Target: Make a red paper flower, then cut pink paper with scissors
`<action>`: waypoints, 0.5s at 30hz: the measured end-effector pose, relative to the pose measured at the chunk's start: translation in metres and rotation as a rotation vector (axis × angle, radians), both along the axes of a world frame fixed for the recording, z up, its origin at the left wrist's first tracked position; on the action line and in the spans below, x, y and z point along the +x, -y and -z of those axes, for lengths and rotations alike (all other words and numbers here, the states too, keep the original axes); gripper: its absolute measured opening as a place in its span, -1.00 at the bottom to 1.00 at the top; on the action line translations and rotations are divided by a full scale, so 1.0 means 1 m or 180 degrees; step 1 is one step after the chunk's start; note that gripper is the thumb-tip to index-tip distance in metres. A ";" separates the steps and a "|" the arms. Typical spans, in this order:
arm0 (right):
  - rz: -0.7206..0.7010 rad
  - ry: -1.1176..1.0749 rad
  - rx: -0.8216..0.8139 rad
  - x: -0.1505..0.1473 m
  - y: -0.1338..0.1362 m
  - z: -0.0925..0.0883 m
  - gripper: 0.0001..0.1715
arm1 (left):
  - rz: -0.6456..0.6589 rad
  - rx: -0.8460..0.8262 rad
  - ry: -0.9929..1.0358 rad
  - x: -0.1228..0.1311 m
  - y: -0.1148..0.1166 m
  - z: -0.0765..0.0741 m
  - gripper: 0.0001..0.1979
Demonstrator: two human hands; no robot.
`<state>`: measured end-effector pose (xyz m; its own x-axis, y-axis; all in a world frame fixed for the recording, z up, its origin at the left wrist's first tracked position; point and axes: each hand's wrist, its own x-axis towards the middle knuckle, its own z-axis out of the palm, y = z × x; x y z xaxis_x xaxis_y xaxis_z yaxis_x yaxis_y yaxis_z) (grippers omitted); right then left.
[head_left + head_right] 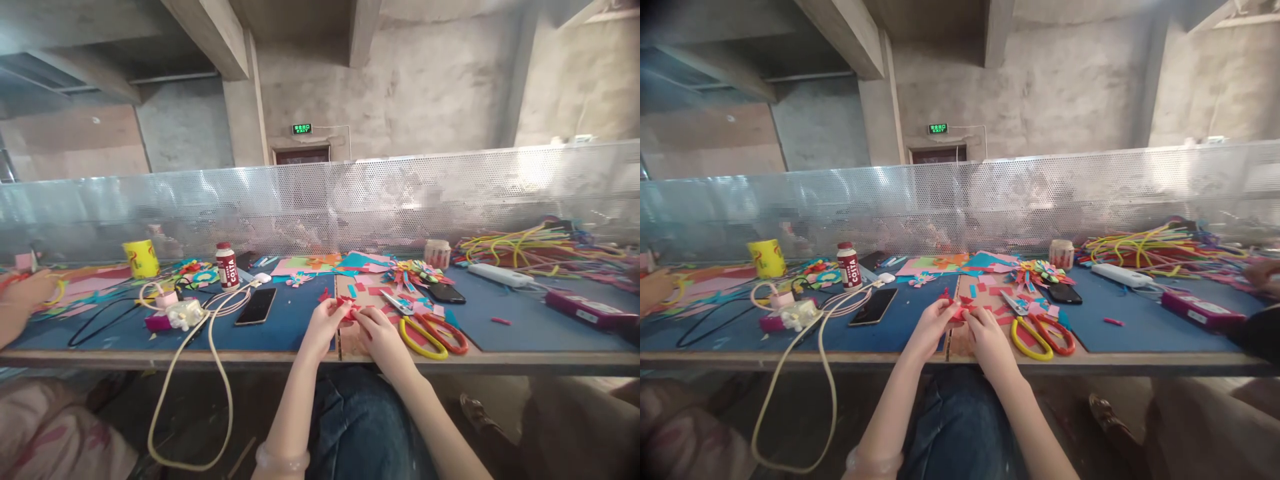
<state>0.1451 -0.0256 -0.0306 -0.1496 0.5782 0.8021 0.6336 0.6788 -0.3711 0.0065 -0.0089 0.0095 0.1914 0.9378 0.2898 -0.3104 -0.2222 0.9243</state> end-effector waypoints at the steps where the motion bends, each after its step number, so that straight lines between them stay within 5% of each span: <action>1: -0.0002 -0.0029 -0.0037 0.000 0.003 -0.002 -0.62 | 0.0009 0.0033 -0.0005 0.000 0.000 0.001 -0.73; 8: 0.0220 -0.0716 -0.0547 0.008 0.014 -0.029 -0.70 | 0.0073 0.0171 -0.0038 -0.002 -0.001 0.004 -0.75; 15: -0.0404 -0.0708 -0.1393 0.009 0.001 -0.046 -0.83 | 0.0036 0.0203 -0.0056 -0.002 0.000 0.002 -0.73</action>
<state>0.1544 -0.0263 0.0156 -0.0934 0.8557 0.5089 0.4294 0.4958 -0.7548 0.0041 -0.0086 0.0076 0.2074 0.9153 0.3453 -0.2971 -0.2774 0.9137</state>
